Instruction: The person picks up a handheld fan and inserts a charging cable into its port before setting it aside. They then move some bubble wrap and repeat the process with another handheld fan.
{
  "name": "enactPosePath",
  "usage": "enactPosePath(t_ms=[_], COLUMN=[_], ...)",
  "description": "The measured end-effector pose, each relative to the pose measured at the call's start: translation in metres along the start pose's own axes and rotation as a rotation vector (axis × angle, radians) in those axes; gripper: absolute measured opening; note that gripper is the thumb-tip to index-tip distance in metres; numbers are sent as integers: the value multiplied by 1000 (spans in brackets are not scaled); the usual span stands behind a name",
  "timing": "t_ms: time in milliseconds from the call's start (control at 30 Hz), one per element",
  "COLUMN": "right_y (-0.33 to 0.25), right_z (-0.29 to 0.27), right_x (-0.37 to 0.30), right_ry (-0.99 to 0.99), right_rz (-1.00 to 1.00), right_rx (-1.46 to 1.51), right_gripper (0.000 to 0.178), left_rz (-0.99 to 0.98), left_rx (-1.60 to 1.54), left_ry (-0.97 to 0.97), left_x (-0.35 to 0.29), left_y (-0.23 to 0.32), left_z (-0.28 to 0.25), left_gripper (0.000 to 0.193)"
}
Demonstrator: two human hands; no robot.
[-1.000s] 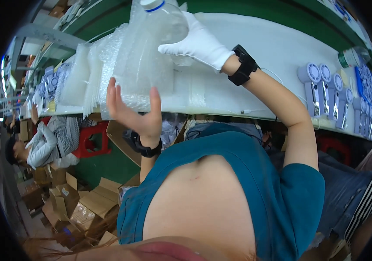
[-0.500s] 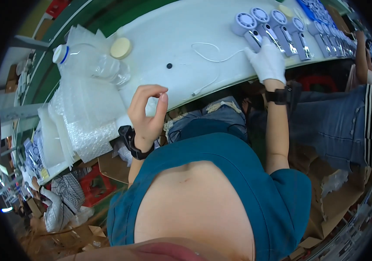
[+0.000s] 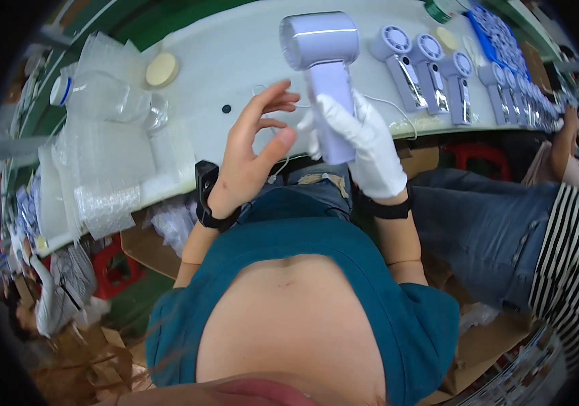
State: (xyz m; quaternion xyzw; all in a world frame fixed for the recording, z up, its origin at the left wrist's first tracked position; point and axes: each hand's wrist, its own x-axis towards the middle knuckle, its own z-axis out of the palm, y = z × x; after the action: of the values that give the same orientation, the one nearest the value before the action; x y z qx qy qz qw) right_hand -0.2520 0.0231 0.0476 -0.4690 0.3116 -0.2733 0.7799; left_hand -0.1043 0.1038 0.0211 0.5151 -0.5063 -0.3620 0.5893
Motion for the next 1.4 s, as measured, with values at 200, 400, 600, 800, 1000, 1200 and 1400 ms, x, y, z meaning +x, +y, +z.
enactPosePath(t_ms=[200, 400, 600, 800, 1000, 1200, 1400], right_y=[5, 22, 27, 24, 17, 35, 37], right_z=[19, 28, 11, 7, 25, -9, 1], right_x=[-5, 0, 1, 5, -3, 17, 15], right_ry=[-222, -159, -249, -304, 42, -498, -182], right_rz=[112, 84, 92, 22, -45, -36, 37], right_rx=[176, 149, 244, 410, 394, 467, 478], right_gripper=[37, 52, 48, 46, 55, 54, 63], left_rz=[-157, -264, 253, 751, 300, -296, -72], left_rx=[-227, -405, 632, 1087, 788, -244, -516], left_ry=[-125, -33, -346, -624, -480, 56, 593], left_x=[9, -2, -43, -35, -27, 3, 20], left_y=[4, -9, -43, -55, -40, -18, 18], left_z=[-2, -18, -35, -40, -44, -67, -79], left_gripper=[52, 36, 23, 23, 18, 19, 30])
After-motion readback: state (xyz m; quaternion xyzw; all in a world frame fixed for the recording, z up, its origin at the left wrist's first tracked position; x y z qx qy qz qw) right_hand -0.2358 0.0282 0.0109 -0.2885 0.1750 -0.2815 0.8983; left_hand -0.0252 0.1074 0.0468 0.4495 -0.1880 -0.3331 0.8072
